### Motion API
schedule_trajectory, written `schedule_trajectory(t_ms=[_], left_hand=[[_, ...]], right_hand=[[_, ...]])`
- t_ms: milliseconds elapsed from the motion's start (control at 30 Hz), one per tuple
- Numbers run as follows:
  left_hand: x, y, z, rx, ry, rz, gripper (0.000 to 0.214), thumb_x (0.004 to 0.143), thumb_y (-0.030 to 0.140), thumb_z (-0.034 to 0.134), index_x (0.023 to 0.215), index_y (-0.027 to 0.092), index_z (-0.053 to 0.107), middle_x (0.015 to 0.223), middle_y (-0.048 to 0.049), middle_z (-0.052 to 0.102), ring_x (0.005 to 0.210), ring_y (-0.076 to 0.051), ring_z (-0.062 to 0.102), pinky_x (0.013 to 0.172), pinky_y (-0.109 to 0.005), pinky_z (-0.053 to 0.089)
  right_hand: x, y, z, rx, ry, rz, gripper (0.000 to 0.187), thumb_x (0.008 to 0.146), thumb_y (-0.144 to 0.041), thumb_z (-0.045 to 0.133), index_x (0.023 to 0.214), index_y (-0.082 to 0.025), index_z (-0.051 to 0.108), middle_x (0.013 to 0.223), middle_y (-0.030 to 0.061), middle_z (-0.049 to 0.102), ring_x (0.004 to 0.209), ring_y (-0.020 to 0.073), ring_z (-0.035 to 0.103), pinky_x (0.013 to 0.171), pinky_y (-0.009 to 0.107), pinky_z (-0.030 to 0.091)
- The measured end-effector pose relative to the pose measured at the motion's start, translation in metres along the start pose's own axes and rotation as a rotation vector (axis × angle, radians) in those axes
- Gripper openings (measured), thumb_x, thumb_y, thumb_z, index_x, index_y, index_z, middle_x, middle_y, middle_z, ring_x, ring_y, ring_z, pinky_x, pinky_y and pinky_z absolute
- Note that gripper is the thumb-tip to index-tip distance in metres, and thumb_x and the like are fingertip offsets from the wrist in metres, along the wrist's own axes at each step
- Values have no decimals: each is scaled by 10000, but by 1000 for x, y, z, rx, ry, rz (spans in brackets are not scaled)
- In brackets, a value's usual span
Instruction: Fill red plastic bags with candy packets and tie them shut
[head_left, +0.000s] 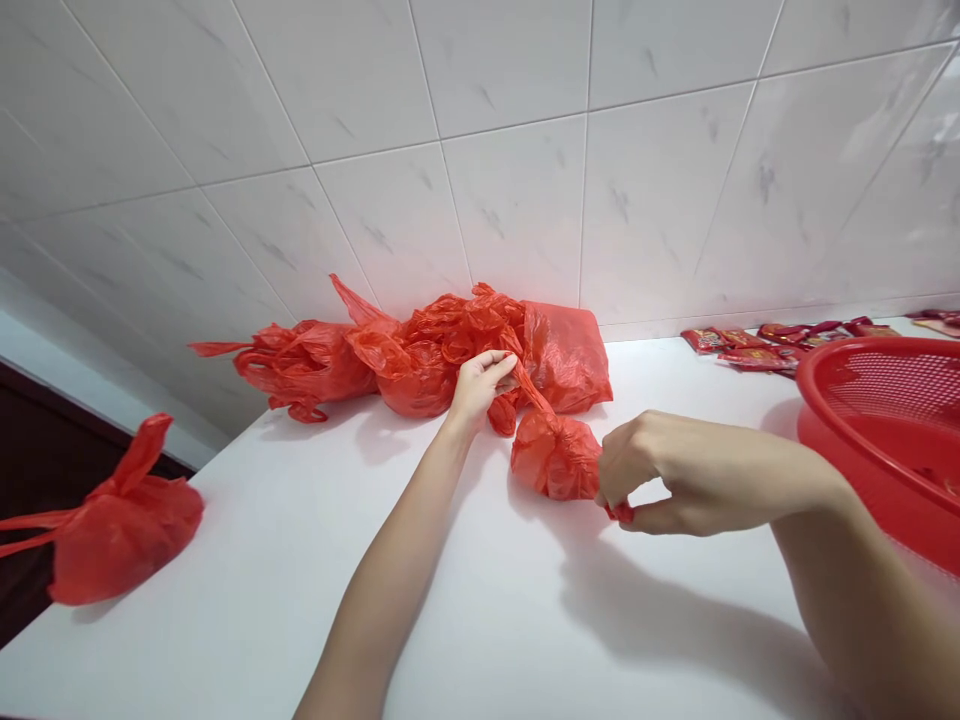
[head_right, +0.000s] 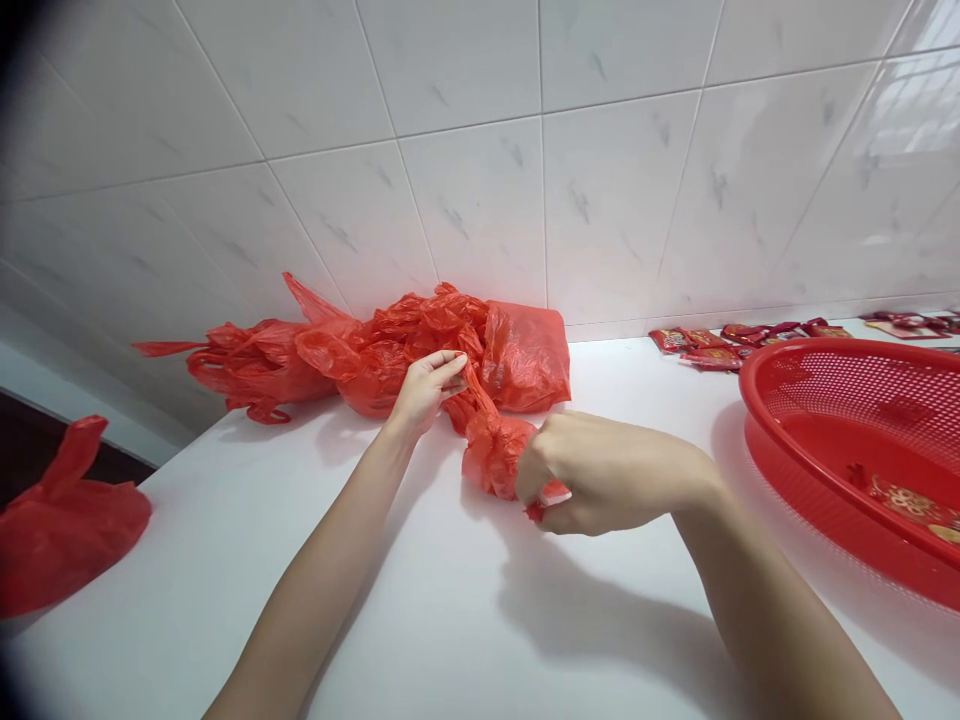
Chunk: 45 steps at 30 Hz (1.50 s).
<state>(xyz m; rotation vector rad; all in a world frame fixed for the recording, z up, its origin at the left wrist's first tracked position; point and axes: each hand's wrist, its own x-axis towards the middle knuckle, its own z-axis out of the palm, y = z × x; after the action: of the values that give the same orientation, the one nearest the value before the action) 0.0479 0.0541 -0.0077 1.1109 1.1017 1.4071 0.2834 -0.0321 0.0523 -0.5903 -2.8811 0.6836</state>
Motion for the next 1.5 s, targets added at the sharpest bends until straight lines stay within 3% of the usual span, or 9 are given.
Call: schedule_trajectory(t_ms=[133, 233, 433, 600, 867, 967, 1133, 1367, 1500], left_hand=[[-2, 4, 2, -3, 9, 40, 386, 552, 422, 889, 739, 173, 663, 686, 33, 634, 629, -101, 571, 688, -249, 489], [-8, 12, 5, -7, -35, 100, 369, 609, 434, 874, 782, 177, 674, 696, 39, 627, 630, -94, 568, 666, -231, 483], [-38, 33, 18, 32, -314, 199, 310, 732, 447, 824, 826, 176, 708, 784, -5, 681, 724, -131, 628, 705, -252, 520], [-57, 42, 29, 72, -397, 238, 226, 774, 388, 805, 860, 190, 738, 821, -18, 707, 780, -159, 659, 714, -265, 533], [-61, 45, 30, 62, -413, 248, 246, 775, 416, 807, 855, 185, 776, 827, -38, 744, 812, -185, 699, 754, -293, 563], [-64, 46, 30, 117, -433, 216, 258, 722, 388, 853, 855, 180, 781, 843, -53, 755, 789, -198, 703, 704, -297, 557], [-66, 50, 28, 179, -428, 218, 169, 798, 348, 779, 781, 179, 777, 752, -41, 723, 731, -182, 674, 665, -286, 529], [-62, 49, 23, 173, -301, 286, 195, 824, 372, 748, 792, 180, 737, 788, -20, 677, 767, -157, 612, 734, -266, 499], [-59, 48, 24, 123, -287, 264, 222, 820, 387, 748, 771, 175, 705, 772, -11, 651, 749, -146, 597, 738, -262, 494]], right_hand=[[1, 3, -6, 229, 52, -2, 163, 890, -174, 595, 755, -165, 686, 716, 11, 667, 611, 117, 544, 591, 250, 415], [5, 5, -9, 343, 288, 53, 237, 930, -327, 624, 764, -168, 684, 673, 3, 637, 605, 125, 545, 567, 256, 425], [17, 8, -3, 574, 650, 190, 361, 844, -511, 740, 731, -174, 674, 667, 24, 621, 650, 166, 595, 602, 304, 529], [25, 11, 2, 586, 723, 187, 350, 818, -456, 779, 671, -167, 647, 612, -8, 584, 593, 134, 574, 584, 274, 508], [30, 11, 9, 492, 825, 249, 392, 792, -491, 789, 651, -155, 646, 602, -1, 597, 548, 120, 534, 520, 256, 438], [32, 11, 9, 494, 841, 260, 421, 787, -512, 784, 622, -160, 622, 571, -11, 566, 535, 116, 523, 514, 254, 440], [30, 13, 7, 523, 793, 250, 415, 756, -522, 803, 651, -170, 612, 607, -4, 598, 565, 129, 547, 538, 267, 456], [25, 25, 5, 345, 449, 299, 252, 760, -354, 792, 851, -185, 629, 802, 1, 635, 680, 147, 562, 589, 272, 430], [32, 29, 12, 239, 307, 332, 150, 795, -185, 634, 693, -194, 524, 668, -40, 515, 605, 120, 454, 538, 260, 329]])
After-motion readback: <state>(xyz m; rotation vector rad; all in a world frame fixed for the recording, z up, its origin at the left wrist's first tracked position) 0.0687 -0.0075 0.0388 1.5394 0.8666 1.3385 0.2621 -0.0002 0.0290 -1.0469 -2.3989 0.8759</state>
